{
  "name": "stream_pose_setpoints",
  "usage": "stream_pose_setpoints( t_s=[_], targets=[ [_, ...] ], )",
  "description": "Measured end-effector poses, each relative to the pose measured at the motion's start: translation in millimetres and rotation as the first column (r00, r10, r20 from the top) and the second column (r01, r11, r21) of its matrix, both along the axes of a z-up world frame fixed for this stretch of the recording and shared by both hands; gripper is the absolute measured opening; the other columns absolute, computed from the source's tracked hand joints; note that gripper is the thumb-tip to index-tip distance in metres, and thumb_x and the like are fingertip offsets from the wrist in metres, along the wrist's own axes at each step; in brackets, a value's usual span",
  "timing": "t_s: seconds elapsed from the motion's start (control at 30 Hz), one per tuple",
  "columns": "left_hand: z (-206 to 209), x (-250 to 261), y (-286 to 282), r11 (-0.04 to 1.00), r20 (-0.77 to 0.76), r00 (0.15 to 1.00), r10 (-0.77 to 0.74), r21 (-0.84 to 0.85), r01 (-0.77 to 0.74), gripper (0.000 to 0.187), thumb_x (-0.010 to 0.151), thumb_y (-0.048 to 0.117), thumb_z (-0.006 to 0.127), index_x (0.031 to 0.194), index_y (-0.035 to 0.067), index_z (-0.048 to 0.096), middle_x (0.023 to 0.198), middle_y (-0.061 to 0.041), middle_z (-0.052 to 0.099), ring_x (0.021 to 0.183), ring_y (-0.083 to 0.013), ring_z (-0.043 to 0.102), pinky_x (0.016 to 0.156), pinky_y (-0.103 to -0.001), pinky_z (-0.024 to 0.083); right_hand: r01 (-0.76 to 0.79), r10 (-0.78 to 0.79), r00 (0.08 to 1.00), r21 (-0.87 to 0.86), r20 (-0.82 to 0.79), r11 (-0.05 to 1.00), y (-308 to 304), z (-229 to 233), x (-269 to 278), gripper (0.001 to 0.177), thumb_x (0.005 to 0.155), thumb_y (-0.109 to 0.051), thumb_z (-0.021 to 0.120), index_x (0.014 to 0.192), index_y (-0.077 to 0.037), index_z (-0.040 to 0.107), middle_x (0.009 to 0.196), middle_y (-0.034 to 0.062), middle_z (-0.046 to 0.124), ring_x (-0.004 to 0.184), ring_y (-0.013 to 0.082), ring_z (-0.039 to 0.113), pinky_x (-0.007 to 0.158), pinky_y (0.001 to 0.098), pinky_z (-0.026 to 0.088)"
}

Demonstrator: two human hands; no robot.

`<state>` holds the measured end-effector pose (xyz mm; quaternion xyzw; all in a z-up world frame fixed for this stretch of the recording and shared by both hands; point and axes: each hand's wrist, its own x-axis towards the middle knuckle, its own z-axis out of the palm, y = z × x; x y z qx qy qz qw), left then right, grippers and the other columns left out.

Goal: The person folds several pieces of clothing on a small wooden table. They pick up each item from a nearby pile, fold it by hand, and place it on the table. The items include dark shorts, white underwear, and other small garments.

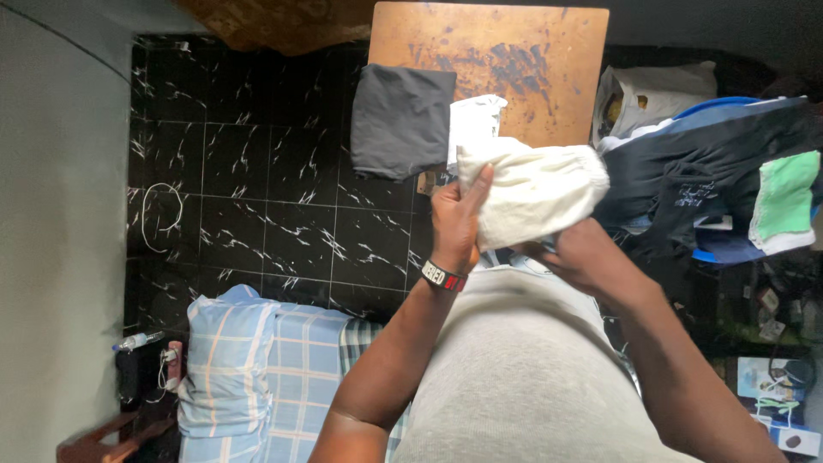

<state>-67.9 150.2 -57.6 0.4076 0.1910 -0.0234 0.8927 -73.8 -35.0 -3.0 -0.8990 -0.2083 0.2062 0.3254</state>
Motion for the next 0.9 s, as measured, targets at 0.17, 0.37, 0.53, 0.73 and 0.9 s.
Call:
stream_pose_setpoints(
  t_s=[0.17,0.37,0.53,0.73,0.9],
  targets=[
    [3.6,1.0,6.4,0.983,-0.002,1.0,0.022,0.183,-0.021,0.026,0.096,0.019,0.076,0.106,-0.005,0.077,0.095,-0.009,0.077,0.078,-0.0093,0.068,0.069,-0.025,0.056,0.351,-0.381,0.91,-0.189,-0.163,0.917,-18.9,7.2,-5.5,0.035,0.102,-0.022,0.062,0.133,-0.009,0.068,0.122,0.0182,0.075,0.114,0.0305,0.074,0.1,0.0402,0.056],
    [17.6,-4.0,-11.7,0.958,-0.013,1.0,0.009,0.287,-0.005,0.031,0.099,0.023,0.073,0.104,-0.007,0.078,0.089,-0.007,0.076,0.075,-0.0072,0.064,0.065,-0.024,0.052,0.062,-0.197,0.928,0.391,0.315,0.918,-1.6,-3.2,-15.3,0.089,0.074,-0.02,0.082,0.148,0.008,0.042,0.145,0.0283,0.052,0.136,0.0378,0.05,0.111,0.042,0.042],
    [37.7,-13.4,-31.5,0.985,0.076,0.991,-0.11,0.145,0.098,0.038,0.105,0.027,0.068,0.114,-0.01,0.073,0.101,-0.011,0.074,0.086,-0.0111,0.069,0.078,-0.028,0.059,0.411,-0.467,0.879,0.657,-0.1,0.633,22.4,-49.1,-24.9,0.053,0.104,-0.015,0.065,0.152,0.001,0.05,0.135,0.0138,0.064,0.122,0.0206,0.062,0.108,0.0369,0.05],
    [24.9,-17.6,-23.3,0.966,0.064,0.997,-0.036,0.257,0.018,0.045,0.104,0.032,0.068,0.122,-0.01,0.067,0.116,-0.022,0.071,0.09,-0.0173,0.069,0.085,-0.033,0.063,0.751,-0.354,0.599,0.657,-0.718,-0.062,-0.2,-70.9,-4.4,0.063,0.107,-0.044,0.051,0.148,0.003,0.042,0.142,0.0145,0.059,0.132,0.0266,0.06,0.114,0.042,0.049],
    [-3.6,-24.5,-27.1,0.91,-0.264,0.943,-0.204,0.304,0.282,0.06,0.094,0.046,0.067,0.13,-0.001,0.057,0.119,-0.017,0.062,0.098,-0.0207,0.065,0.077,-0.036,0.061,0.733,-0.33,0.605,0.669,-0.725,-0.125,15.4,-65.1,-2.3,0.063,0.106,-0.042,0.051,0.15,0.001,0.037,0.146,0.0138,0.053,0.136,0.0275,0.056,0.117,0.0423,0.047]
  ],
)
